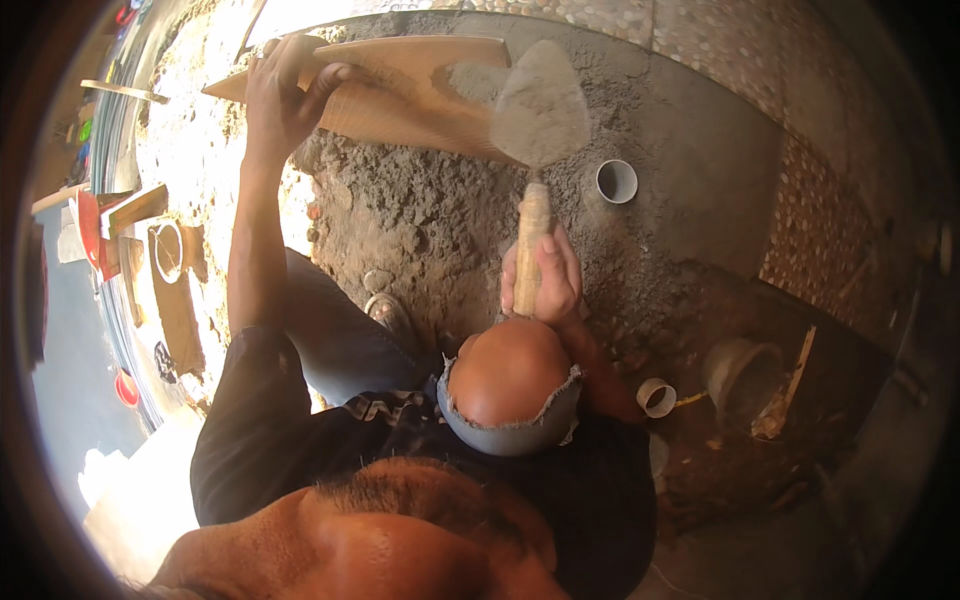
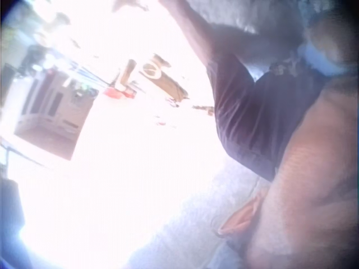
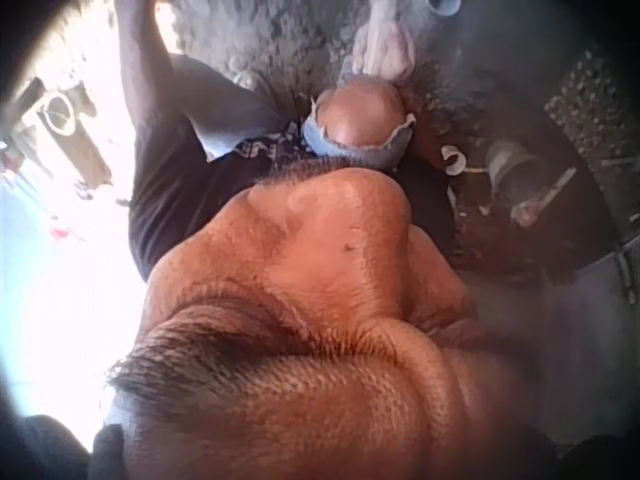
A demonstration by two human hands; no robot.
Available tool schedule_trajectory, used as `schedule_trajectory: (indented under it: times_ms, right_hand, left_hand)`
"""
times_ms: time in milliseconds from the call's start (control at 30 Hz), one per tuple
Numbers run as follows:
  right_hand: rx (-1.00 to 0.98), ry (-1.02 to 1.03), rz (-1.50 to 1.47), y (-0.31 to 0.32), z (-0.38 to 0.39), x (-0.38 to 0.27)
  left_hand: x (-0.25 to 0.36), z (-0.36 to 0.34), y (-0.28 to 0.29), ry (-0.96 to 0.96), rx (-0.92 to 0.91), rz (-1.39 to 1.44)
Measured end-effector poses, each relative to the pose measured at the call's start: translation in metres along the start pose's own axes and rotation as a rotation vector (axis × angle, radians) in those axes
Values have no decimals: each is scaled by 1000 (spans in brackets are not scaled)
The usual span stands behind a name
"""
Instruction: The person applies mortar to the ground using a trowel and places a tile onto the wet mortar, pressing it down to secure it.
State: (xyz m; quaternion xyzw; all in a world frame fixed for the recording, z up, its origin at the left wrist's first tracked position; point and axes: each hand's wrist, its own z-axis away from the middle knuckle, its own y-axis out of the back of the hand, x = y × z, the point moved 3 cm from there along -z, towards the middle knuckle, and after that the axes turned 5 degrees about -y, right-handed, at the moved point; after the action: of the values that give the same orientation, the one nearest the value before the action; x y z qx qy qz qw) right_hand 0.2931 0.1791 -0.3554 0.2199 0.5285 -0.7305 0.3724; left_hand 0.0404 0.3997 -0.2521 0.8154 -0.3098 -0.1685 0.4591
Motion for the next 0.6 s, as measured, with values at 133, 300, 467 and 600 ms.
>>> schedule_trajectory:
  times_ms: [133,300,467,600]
  right_hand:
    - [103,244,2,-1,-4,-4]
    - [152,174,-45,-4,-2,-12]
    - [-76,-43,165,0,-4,3]
    - [125,178,-106,2,-11,10]
  left_hand:
    - [4,-5,3,-25,36,29]
    - [5,-3,2,-14,49,19]
    - [4,-1,-1,-19,31,27]
    - [6,-4,1,-58,68,35]
